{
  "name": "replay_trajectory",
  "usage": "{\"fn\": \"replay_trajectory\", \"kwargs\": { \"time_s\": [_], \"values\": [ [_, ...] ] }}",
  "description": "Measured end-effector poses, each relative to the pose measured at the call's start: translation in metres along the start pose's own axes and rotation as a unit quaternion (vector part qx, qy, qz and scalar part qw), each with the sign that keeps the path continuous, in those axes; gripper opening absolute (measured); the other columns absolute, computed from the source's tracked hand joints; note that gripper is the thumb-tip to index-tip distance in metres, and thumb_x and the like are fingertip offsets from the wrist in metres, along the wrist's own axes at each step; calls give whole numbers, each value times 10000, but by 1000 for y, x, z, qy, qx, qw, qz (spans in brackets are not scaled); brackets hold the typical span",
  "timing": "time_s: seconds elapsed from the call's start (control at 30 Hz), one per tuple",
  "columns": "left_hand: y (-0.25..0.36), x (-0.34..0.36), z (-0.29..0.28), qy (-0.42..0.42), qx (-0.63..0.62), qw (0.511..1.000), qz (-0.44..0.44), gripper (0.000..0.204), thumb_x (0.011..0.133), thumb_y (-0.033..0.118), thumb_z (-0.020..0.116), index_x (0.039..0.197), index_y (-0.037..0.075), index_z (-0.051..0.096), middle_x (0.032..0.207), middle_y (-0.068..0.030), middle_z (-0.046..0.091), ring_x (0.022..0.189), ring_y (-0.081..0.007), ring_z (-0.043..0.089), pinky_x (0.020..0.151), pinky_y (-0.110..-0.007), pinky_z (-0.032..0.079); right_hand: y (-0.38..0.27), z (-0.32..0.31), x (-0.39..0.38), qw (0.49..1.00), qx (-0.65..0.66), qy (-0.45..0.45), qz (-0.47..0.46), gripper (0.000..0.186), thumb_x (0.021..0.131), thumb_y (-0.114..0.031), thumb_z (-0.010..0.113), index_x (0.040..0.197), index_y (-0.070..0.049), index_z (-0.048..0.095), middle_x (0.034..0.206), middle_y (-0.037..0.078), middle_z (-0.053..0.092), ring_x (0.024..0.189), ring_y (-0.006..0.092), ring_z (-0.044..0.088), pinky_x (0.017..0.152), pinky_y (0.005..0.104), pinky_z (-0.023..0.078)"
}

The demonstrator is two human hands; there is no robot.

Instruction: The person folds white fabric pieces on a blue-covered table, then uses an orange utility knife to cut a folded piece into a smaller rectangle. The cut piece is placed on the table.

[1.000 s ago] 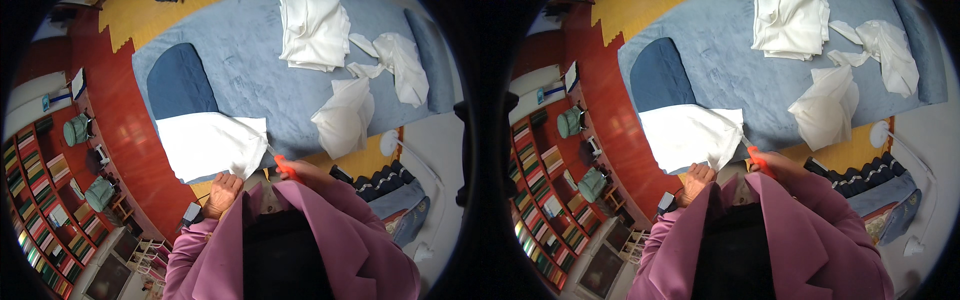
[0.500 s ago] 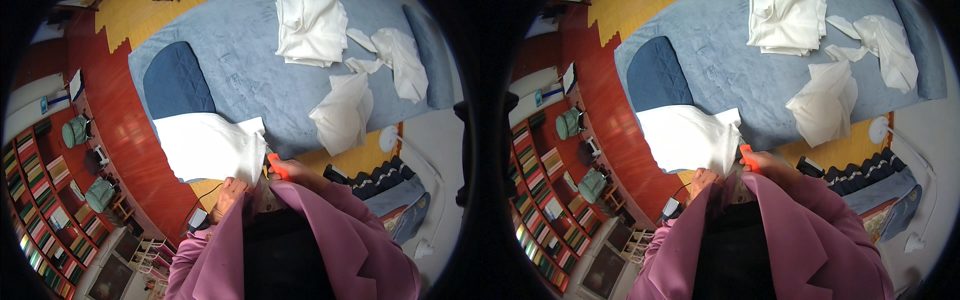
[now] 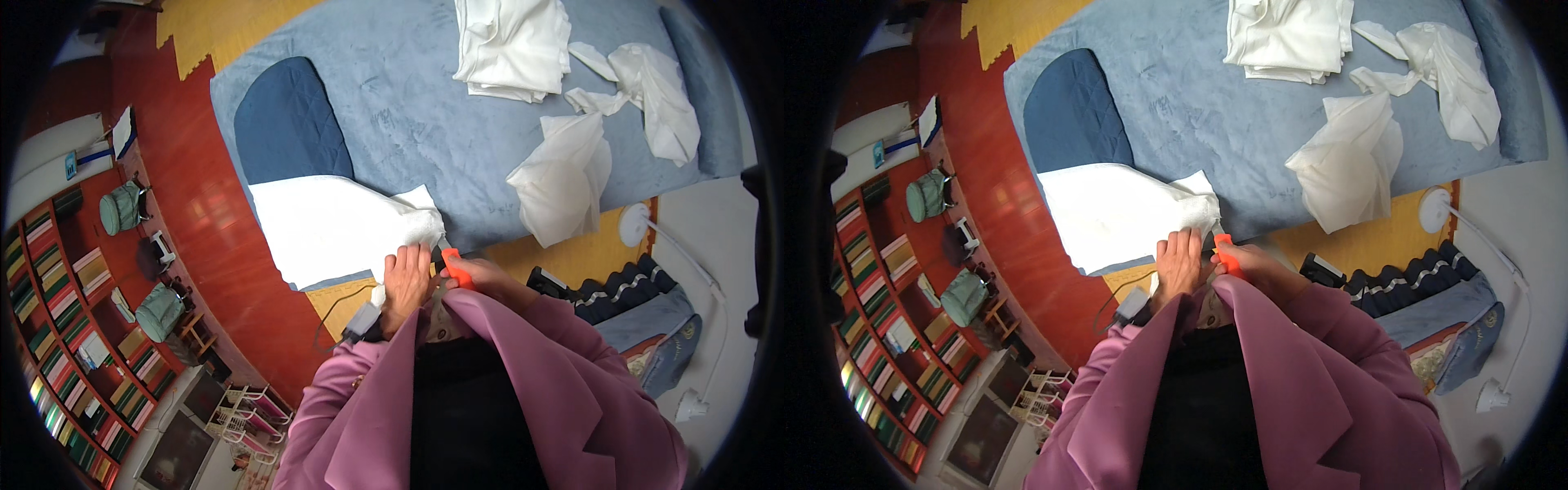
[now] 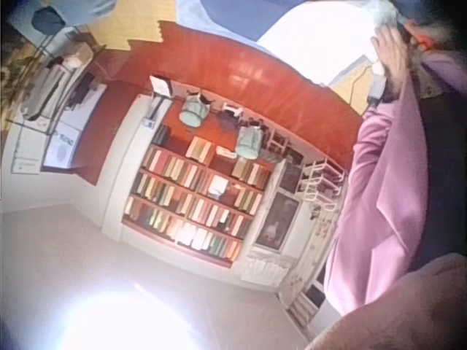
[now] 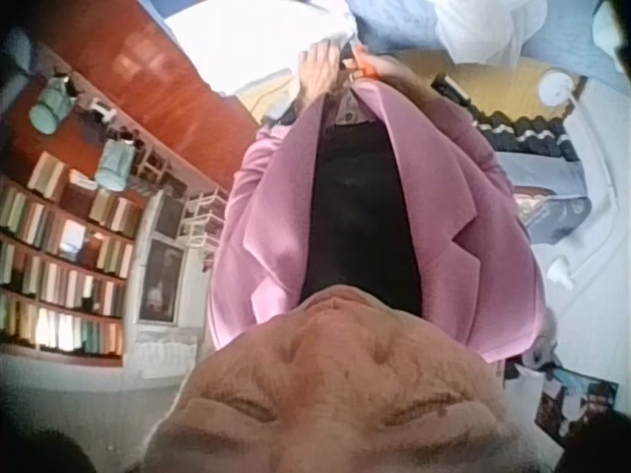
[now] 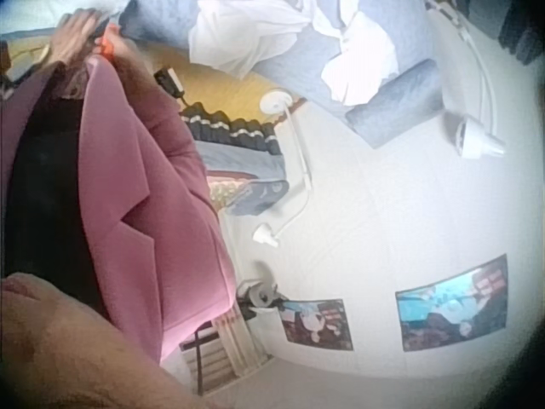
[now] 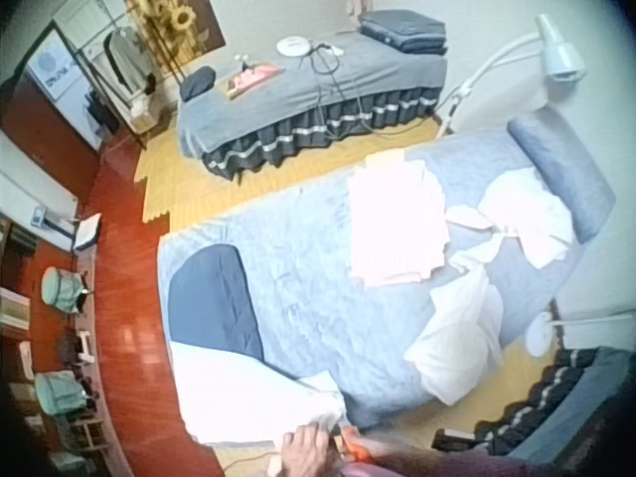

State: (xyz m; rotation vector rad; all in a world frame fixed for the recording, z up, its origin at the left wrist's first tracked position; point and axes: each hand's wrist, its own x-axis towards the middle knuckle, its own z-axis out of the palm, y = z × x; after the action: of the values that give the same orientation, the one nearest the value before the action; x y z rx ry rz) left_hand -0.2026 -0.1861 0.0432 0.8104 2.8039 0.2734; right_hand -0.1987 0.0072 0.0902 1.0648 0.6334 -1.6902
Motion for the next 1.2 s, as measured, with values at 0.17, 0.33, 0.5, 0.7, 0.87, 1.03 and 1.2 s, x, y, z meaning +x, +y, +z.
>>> {"fn": "replay_trajectory", "kwargs": {
  "time_s": [0.17, 0.33, 0.5, 0.7, 0.87, 1.03, 1.2],
  "values": [
    [-4, 34, 20, 1, 51, 999, -5, 171, 752, 181, 657, 845, 103, 537, 773, -56, 546, 764, -224, 562, 682, -363, 415, 4, 0, -2, 999, 21, 21, 23, 386, 1006, -388, 535, 1103, -15, 564, 815, 28, 604, 658, 107, 558, 596, 252, 472],
    [-4, 27, -1, 33, -37, 996, 74, 90, 763, 96, 604, 781, 101, 516, 718, -59, 526, 700, -234, 559, 643, -363, 438, 7, 4, -10, 999, -40, -5, -32, 331, 992, -337, 557, 1023, -12, 613, 851, 57, 629, 709, 129, 590, 648, 265, 492],
    [1, 21, -20, 54, -70, 992, 91, 106, 771, 87, 617, 798, 85, 515, 718, -69, 522, 692, -248, 576, 618, -365, 462, 7, 9, -17, 976, -127, -65, -164, 300, 969, -294, 548, 987, -2, 612, 822, 48, 615, 697, 110, 568, 656, 262, 462],
    [5, 25, -21, 54, -47, 997, -8, 272, 774, 243, 714, 874, 75, 524, 713, -64, 524, 682, -236, 590, 604, -361, 471, 8, 14, -23, 982, -102, -24, -156, 345, 947, -333, 558, 990, 7, 599, 742, 36, 595, 655, 96, 544, 629, 250, 437],
    [-1, 40, -12, 63, -70, 994, -46, 420, 692, 295, 799, 912, 74, 519, 820, -78, 529, 775, -261, 584, 637, -372, 478, 1, 15, -19, 986, -84, -20, -143, 323, 961, -331, 557, 1007, -12, 580, 764, 54, 579, 634, 106, 532, 596, 251, 427],
    [-5, 60, 11, 63, -96, 990, -76, 429, 672, 282, 815, 930, 73, 543, 867, -85, 538, 831, -271, 582, 680, -378, 478, -16, 5, -2, 988, -94, 11, -126, 312, 954, -338, 550, 999, -30, 535, 726, 47, 547, 556, 131, 533, 514, 278, 437],
    [1, 64, 37, 43, -107, 988, -107, 465, 623, 165, 822, 992, 78, 553, 891, -87, 567, 864, -293, 588, 712, -389, 477, -20, -13, 7, 985, -134, 4, -108, 312, 972, -347, 542, 999, -36, 542, 732, 50, 559, 530, 138, 532, 500, 290, 444]
  ]
}}
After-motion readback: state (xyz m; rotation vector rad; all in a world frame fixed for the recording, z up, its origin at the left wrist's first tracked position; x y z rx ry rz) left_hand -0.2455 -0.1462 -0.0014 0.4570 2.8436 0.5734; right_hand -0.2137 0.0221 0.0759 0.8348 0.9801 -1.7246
